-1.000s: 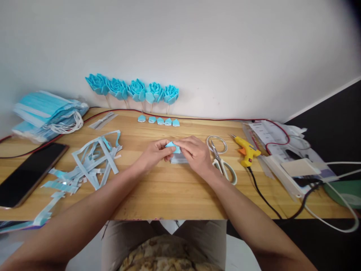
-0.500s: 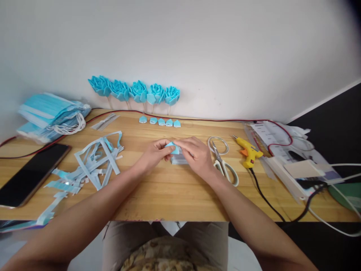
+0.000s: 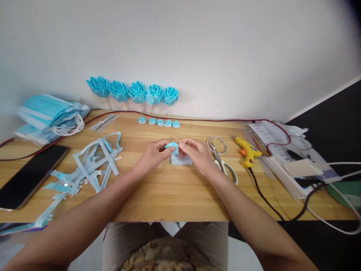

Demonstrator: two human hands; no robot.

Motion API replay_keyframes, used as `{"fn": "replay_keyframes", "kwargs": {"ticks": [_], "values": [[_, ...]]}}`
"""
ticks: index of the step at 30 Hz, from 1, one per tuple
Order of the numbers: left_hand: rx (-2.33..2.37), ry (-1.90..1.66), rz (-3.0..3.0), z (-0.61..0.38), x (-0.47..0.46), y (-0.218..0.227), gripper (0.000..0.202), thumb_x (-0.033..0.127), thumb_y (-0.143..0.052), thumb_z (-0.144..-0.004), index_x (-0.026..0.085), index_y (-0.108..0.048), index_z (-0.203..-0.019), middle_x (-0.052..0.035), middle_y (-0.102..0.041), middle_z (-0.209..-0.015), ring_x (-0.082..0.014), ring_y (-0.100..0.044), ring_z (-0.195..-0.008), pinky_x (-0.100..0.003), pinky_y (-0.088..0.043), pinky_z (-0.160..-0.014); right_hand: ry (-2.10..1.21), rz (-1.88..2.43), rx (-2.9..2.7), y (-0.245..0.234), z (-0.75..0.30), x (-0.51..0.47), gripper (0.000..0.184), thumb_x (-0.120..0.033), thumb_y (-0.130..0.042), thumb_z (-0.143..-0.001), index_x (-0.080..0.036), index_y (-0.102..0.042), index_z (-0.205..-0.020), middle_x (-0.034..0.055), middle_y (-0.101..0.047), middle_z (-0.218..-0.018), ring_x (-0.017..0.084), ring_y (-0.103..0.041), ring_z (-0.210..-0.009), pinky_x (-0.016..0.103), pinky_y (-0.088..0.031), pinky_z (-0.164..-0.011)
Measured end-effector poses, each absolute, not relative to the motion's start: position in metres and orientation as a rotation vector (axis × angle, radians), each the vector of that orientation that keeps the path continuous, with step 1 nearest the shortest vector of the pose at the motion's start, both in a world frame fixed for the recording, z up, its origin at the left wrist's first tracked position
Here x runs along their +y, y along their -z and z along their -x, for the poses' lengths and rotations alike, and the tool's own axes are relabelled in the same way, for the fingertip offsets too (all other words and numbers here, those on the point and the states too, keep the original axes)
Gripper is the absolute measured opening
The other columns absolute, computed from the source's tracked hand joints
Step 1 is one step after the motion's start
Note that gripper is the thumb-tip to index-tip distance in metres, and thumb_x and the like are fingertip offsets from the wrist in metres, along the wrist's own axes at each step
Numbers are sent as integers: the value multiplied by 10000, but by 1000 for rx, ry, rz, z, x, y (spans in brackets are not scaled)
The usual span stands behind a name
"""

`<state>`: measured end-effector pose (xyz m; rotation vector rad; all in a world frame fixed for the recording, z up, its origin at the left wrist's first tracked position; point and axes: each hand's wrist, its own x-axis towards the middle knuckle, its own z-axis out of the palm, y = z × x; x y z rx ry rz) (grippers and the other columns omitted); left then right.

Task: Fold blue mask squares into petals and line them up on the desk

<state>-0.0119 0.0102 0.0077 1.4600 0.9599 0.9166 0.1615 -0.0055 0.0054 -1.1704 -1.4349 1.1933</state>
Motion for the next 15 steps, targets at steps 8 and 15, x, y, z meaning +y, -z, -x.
{"fn": "replay_keyframes", "kwargs": {"ticks": [8, 15], "values": [[962, -918, -1519, 11, 9, -7, 229, 367, -592, -771, 160, -557, -679, 41, -465, -563, -78, -386, -526, -209, -313, -512, -1115, 1222, -1473, -9, -161, -6, 181, -354, -600, -815, -181, -656, -809, -22, -586, -652, 106, -538, -605, 231, -450, -588], [969, -987, -1457, 11, 11, -4, 230, 356, -607, -768, 160, -533, -674, 38, -484, -565, -76, -405, -521, -207, -330, -515, -1143, 1159, -1402, -9, -160, -6, 174, -353, -592, -825, -183, -616, -796, -8, -609, -714, 111, -567, -662, 225, -480, -605]]}}
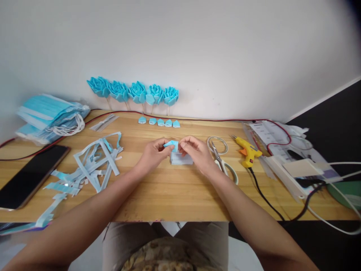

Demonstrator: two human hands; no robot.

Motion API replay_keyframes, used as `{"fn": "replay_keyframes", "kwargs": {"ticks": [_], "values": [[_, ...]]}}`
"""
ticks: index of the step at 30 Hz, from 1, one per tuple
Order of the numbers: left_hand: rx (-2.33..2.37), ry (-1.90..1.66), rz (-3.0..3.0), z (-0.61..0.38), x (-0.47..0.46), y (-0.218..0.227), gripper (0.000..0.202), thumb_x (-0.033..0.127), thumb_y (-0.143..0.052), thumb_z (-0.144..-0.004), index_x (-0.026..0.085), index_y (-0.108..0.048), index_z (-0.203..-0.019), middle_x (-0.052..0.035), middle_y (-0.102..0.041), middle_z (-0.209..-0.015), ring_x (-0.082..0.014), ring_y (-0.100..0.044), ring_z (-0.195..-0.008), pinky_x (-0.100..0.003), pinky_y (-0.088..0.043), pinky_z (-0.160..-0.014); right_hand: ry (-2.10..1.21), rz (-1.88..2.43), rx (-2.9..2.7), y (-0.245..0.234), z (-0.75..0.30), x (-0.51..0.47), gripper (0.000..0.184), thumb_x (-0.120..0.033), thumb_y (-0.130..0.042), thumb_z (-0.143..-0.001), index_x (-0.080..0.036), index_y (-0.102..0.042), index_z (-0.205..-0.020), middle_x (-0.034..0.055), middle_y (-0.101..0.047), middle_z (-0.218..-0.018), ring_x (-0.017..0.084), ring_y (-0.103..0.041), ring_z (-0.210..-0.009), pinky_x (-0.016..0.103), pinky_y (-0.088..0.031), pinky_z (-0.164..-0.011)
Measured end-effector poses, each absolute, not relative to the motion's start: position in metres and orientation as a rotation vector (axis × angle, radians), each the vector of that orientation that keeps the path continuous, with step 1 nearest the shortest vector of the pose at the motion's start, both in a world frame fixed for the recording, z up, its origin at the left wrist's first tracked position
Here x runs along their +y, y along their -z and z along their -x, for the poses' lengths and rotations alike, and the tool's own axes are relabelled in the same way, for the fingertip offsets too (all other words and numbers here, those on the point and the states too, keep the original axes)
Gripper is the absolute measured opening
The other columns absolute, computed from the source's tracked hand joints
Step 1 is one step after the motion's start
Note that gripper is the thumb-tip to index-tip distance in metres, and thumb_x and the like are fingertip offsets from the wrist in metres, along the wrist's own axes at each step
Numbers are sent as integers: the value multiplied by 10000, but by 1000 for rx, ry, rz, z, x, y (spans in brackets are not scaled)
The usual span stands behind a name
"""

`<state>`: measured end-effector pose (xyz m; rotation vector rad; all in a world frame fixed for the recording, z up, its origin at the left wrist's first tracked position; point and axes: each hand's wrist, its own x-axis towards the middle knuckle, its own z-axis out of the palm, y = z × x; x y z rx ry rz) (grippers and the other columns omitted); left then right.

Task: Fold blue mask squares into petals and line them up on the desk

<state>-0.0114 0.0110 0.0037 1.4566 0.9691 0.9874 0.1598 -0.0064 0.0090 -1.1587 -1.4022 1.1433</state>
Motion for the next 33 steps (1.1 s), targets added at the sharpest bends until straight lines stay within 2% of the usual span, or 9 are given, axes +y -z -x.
{"fn": "replay_keyframes", "kwargs": {"ticks": [10, 20, 27, 33], "values": [[952, -964, -1470, 11, 11, -3, 259, 377, -611, -758, 162, -519, -646, 46, -446, -542, -71, -381, -507, -210, -308, -500, -1091, 1235, -1500, -6, -161, -5, 191, -370, -625, -799, -182, -606, -770, -27, -576, -647, 103, -527, -587, 226, -413, -561], [959, -946, -1470, 11, 10, -3, 262, 367, -616, -764, 163, -511, -638, 47, -447, -538, -70, -376, -504, -209, -302, -496, -994, 1279, -1557, -9, -162, -6, 130, -298, -599, -783, -182, -576, -729, -37, -539, -615, 91, -471, -554, 216, -365, -523], [970, -952, -1487, 11, 9, -6, 238, 347, -608, -762, 164, -517, -640, 45, -449, -539, -74, -377, -508, -211, -301, -497, -1023, 1269, -1530, -7, -162, -6, 129, -300, -617, -772, -180, -587, -732, -35, -555, -622, 97, -498, -566, 225, -384, -535], [973, -1024, -1507, 12, 12, 1, 196, 316, -598, -764, 158, -540, -664, 45, -468, -550, -74, -394, -512, -203, -314, -496, -1167, 1181, -1451, -9, -161, -5, 183, -351, -604, -816, -175, -626, -773, -11, -621, -675, 107, -565, -615, 234, -458, -601]]}}
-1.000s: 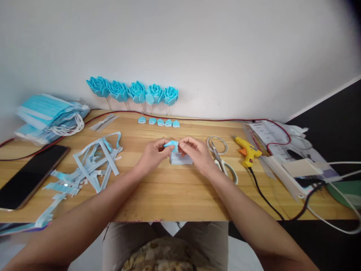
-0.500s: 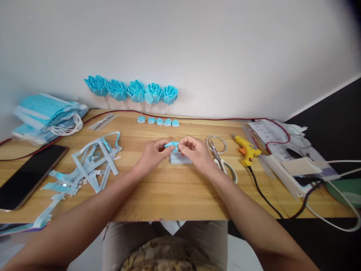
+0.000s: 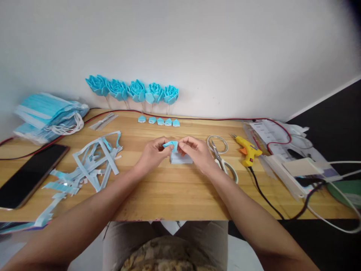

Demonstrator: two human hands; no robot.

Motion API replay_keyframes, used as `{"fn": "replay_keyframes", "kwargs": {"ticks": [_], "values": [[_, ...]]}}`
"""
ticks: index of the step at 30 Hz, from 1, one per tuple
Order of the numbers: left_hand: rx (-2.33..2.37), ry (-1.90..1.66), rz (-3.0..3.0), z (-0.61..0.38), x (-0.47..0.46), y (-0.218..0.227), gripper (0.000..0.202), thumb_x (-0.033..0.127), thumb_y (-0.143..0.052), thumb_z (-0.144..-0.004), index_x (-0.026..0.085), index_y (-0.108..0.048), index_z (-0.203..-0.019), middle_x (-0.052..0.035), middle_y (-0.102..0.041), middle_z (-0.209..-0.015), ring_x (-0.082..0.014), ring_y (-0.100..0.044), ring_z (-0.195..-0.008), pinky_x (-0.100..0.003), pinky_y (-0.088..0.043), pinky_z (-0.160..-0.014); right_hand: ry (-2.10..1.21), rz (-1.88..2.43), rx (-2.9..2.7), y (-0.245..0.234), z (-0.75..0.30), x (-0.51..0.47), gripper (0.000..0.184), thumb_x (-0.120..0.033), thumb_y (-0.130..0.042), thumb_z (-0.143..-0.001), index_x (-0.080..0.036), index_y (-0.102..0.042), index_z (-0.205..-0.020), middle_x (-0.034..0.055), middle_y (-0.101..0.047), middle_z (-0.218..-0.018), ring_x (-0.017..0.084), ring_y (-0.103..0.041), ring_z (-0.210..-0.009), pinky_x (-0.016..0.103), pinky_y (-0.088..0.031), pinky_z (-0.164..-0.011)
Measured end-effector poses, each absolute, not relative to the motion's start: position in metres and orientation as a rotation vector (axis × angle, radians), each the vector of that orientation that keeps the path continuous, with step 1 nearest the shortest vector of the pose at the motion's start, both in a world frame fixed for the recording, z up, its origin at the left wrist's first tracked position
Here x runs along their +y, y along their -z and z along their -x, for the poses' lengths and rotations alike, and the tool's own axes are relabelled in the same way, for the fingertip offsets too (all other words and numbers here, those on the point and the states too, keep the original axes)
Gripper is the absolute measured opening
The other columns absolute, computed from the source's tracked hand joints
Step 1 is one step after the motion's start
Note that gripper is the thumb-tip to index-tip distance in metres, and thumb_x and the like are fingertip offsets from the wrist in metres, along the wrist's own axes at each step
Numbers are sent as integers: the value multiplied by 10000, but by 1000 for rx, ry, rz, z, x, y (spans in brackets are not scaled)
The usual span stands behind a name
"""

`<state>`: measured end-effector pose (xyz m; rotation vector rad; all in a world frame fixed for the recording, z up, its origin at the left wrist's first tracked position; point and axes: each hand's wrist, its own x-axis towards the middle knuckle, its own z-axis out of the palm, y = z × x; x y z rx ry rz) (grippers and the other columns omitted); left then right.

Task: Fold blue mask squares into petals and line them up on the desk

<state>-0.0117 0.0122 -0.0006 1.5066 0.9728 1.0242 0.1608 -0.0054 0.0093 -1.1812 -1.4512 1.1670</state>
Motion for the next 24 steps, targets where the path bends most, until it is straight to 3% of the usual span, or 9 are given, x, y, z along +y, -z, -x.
{"fn": "replay_keyframes", "kwargs": {"ticks": [5, 10, 17, 24], "values": [[955, -1046, -1485, 12, 13, 2, 220, 334, -602, -782, 158, -535, -668, 38, -492, -562, -76, -419, -518, -203, -334, -505, -1266, 1179, -1357, -9, -160, -5, 252, -408, -608, -814, -182, -653, -916, -2, -637, -729, 121, -584, -654, 235, -471, -594], [950, -1033, -1468, 12, 12, 0, 220, 341, -605, -785, 155, -545, -684, 41, -486, -555, -72, -401, -509, -201, -325, -499, -1290, 1182, -1397, -8, -159, -6, 207, -376, -664, -764, -176, -622, -792, -24, -601, -664, 101, -546, -594, 230, -444, -586], [978, -976, -1463, 12, 11, -2, 257, 374, -611, -779, 158, -536, -663, 31, -511, -547, -77, -427, -504, -204, -347, -504, -1142, 1246, -1525, -5, -161, -5, 137, -310, -608, -799, -180, -593, -759, -50, -544, -573, 89, -479, -533, 219, -364, -532], [984, -977, -1405, 12, 11, -5, 288, 442, -638, -749, 158, -594, -756, 18, -557, -606, -97, -498, -547, -218, -413, -545, -1089, 1285, -1562, -6, -160, -5, 128, -300, -594, -786, -178, -588, -747, -47, -542, -588, 90, -460, -536, 220, -343, -522]]}}
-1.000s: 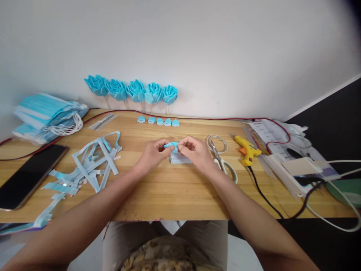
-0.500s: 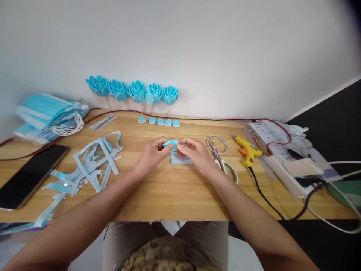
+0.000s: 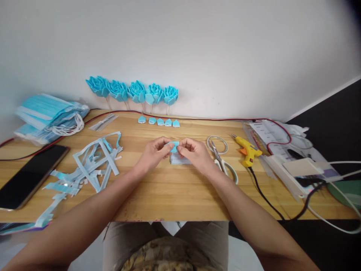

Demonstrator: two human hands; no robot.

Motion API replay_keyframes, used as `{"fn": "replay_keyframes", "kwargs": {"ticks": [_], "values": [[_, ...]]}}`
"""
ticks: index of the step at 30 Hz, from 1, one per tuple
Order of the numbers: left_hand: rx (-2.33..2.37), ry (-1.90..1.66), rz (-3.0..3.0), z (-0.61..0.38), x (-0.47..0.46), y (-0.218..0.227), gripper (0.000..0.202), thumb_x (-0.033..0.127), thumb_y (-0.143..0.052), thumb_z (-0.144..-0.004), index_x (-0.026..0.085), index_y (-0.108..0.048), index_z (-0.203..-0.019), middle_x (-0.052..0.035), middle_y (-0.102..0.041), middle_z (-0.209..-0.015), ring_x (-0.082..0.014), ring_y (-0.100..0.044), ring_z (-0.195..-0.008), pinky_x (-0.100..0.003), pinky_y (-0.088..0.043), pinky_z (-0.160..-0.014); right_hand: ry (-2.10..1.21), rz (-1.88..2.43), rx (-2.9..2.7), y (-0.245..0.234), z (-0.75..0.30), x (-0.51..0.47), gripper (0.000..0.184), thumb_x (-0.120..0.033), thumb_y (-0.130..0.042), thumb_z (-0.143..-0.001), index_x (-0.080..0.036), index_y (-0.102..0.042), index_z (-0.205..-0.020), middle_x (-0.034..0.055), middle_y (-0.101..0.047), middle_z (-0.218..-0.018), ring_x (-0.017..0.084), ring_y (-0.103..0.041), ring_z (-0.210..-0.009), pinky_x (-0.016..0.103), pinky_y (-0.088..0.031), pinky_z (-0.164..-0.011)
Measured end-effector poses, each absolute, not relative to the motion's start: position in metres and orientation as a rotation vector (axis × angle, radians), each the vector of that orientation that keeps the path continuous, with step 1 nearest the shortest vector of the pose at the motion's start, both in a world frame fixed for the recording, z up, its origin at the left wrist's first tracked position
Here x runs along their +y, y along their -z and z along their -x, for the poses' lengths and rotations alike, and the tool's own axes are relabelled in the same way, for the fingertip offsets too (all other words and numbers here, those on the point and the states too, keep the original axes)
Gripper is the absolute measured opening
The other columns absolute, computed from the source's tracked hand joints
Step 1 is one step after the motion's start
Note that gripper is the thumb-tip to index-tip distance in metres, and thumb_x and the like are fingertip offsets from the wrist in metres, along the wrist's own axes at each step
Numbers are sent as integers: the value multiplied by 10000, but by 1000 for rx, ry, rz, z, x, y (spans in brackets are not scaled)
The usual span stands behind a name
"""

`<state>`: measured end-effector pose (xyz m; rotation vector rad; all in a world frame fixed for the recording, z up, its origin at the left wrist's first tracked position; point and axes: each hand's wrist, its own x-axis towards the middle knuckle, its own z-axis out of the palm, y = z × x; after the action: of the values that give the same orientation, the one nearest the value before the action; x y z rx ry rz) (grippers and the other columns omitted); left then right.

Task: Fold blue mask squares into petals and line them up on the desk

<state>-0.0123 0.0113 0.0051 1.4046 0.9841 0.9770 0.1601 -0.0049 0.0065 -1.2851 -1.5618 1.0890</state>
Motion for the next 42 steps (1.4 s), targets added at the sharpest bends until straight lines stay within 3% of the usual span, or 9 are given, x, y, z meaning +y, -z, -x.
{"fn": "replay_keyframes", "kwargs": {"ticks": [8, 15, 20, 28, 36, 39, 42], "values": [[954, -957, -1379, 12, 14, 1, 259, 403, -665, -703, 158, -583, -722, 36, -513, -576, -81, -443, -518, -211, -367, -518, -1120, 1255, -1571, -4, -159, -5, 129, -293, -601, -780, -175, -580, -732, -51, -513, -593, 83, -440, -534, 217, -330, -517], [943, -915, -1381, 15, 14, 0, 253, 398, -665, -714, 156, -593, -733, 32, -512, -579, -86, -451, -529, -216, -373, -538, -1267, 1145, -1486, -5, -159, -6, 201, -386, -579, -843, -188, -595, -812, -29, -588, -669, 108, -553, -609, 234, -435, -604], [984, -827, -1504, 14, 11, -5, 236, 384, -663, -711, 159, -599, -677, 32, -523, -581, -83, -425, -529, -212, -338, -525, -1215, 1189, -1536, -5, -158, -8, 223, -376, -602, -824, -180, -555, -728, -46, -544, -601, 87, -494, -542, 207, -375, -529], [1038, -802, -1531, 11, 10, -7, 231, 418, -666, -690, 189, -646, -680, 19, -544, -558, -111, -439, -519, -225, -344, -508, -1194, 1177, -1563, -1, -161, -6, 254, -406, -548, -859, -183, -572, -741, -42, -552, -614, 90, -498, -559, 211, -382, -553], [1089, -796, -1527, 10, 7, -13, 254, 446, -683, -647, 198, -630, -633, 21, -522, -524, -117, -424, -507, -230, -328, -492, -1024, 1176, -1687, -5, -163, -9, 274, -398, -536, -871, -178, -564, -709, -62, -474, -590, 72, -418, -548, 197, -303, -528], [1106, -809, -1531, 11, 8, -13, 268, 455, -683, -638, 196, -616, -628, 21, -513, -528, -117, -420, -510, -228, -318, -486, -988, 1161, -1693, -4, -167, -5, 333, -422, -481, -901, -172, -571, -699, -41, -547, -629, 79, -475, -583, 198, -348, -570], [1123, -855, -1529, 13, 10, -12, 273, 449, -675, -643, 193, -587, -607, 21, -510, -523, -117, -423, -509, -231, -321, -493, -1000, 1165, -1563, -7, -177, 3, 344, -461, -452, -906, -167, -624, -851, -14, -605, -702, 91, -540, -626, 205, -416, -617]]}}
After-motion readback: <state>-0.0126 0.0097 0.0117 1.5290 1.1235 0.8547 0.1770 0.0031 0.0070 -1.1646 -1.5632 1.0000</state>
